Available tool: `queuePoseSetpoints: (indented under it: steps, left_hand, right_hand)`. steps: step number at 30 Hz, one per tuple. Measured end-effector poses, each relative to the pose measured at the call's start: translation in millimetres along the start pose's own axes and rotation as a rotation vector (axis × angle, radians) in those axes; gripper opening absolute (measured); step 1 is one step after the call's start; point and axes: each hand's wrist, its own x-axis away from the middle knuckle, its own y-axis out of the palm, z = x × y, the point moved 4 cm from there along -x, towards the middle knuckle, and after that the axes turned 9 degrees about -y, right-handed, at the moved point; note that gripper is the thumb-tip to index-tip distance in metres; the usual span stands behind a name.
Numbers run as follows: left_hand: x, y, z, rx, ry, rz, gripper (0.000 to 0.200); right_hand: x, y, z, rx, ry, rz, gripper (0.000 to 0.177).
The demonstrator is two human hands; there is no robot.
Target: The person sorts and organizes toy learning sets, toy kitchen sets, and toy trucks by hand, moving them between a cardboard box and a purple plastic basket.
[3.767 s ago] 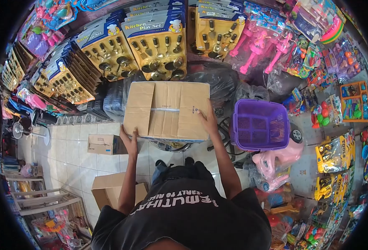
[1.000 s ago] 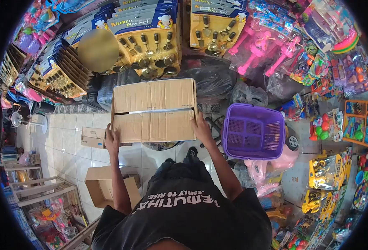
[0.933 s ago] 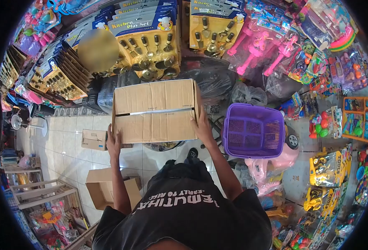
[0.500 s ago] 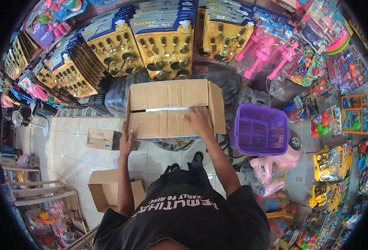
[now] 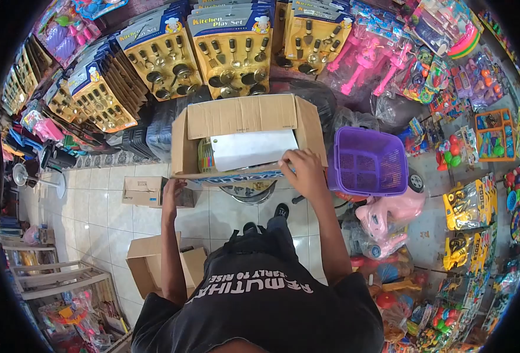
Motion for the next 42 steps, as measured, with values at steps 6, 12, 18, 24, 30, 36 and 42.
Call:
queuePoseSetpoints:
  steps: [6, 12, 18, 24, 30, 36, 42]
  left_hand:
    - [2.7, -3.1, -3.0, 0.151, 0.006, -0.179, 0.032]
    - [12.0, 3.8, -17.5, 0.065, 0.055, -0.150, 0.031]
    - [32.9, 19.0, 3.5, -0.646, 0.414, 0.211, 0.033]
    - [30.4, 59.0, 20.5, -0.854, 0.558, 0.269, 0.027]
    - [8.4, 92.5, 27.7, -0.925, 0.619, 0.090, 0.017]
    - [-25.7, 95.2, 48.6, -0.795, 0.499, 0.054, 0.015]
    - [-77.2, 112.1, 67.6, -1.131, 0.585, 0.257, 0.061]
  right_hand:
    - [47.6, 31.2, 10.7, -0.161, 0.067, -0.259, 0.030]
    - [52.4, 90.3, 27.3, -0.013, -0.007, -0.124, 0.043]
    - [44.5, 108.6, 34.1, 0.107, -0.027, -0.056, 0.037]
    - [34.8, 106.7, 37.6, 0.091, -0.020, -0.076, 0.025]
    - [16.1, 107.5, 55.5, -0.054, -0.018, -0.209, 0.019]
    - [-5.0, 111.3, 75.8, -0.276, 0.006, -0.429, 0.021]
    - [-21.8, 116.5, 82.6, -0.363, -0.091, -0.697, 0.022]
